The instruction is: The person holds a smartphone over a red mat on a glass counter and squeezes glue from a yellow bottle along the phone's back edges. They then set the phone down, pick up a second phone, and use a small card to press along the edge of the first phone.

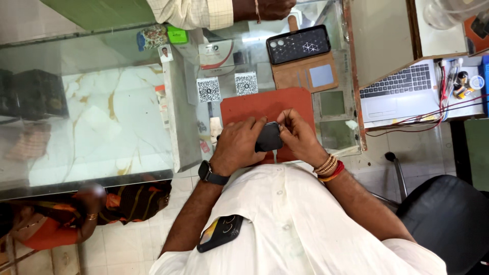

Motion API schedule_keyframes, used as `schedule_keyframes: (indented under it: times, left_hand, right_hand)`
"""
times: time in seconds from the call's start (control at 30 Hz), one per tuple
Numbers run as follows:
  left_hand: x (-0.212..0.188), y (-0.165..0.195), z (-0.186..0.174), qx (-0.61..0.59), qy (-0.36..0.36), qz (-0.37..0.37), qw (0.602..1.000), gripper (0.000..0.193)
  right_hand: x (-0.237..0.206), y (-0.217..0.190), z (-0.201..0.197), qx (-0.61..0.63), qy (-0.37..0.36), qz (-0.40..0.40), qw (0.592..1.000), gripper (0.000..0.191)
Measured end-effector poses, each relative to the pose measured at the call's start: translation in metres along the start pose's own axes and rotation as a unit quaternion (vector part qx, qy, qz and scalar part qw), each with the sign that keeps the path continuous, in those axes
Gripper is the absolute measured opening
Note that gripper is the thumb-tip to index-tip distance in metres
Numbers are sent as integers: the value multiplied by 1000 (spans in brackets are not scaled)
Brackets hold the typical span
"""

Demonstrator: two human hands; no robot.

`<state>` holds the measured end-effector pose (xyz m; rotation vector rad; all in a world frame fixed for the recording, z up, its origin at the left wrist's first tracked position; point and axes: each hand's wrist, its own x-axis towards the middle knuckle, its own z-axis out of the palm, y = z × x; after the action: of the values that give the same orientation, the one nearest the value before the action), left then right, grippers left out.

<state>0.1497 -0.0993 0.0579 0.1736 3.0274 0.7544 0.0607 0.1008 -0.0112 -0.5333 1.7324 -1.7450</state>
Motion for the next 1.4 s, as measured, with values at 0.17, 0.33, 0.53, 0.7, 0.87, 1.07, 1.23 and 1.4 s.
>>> schedule_keyframes:
  times: [0.17, 0.33, 0.53, 0.7, 0.87, 1.07, 1.23, 1.4]
  left_hand:
    - [3, -2, 1, 18, -11, -12, 1000, 86]
    - [7, -6, 1, 15, 3, -6, 1000, 84]
    - [12, -12, 4, 22, -1, -8, 1000, 83]
    - [12, -14, 8, 12, 3, -7, 1000, 83]
    - [12, -14, 10, 1, 10, -2, 1000, 82]
    - [14, -14, 9, 4, -12, -6, 1000, 83]
    - [13, -14, 10, -4, -5, -3, 1000, 83]
    - [15, -15, 13, -8, -5, 0, 1000, 84]
  right_hand:
    - [5, 0, -5, 17, 21, 13, 1000, 21]
    - [12, -8, -10, 19, 65, 48, 997, 14]
    - [18, -16, -15, 21, 82, 47, 995, 9]
    - [19, -15, -13, 8, 85, 73, 994, 10]
    - [21, -8, -15, -16, 64, 90, 994, 9]
    - [22, 1, -18, -1, 54, 119, 991, 10]
    - [22, -3, -20, -3, 41, 104, 994, 10]
    - [21, -12, -22, -5, 49, 93, 994, 10]
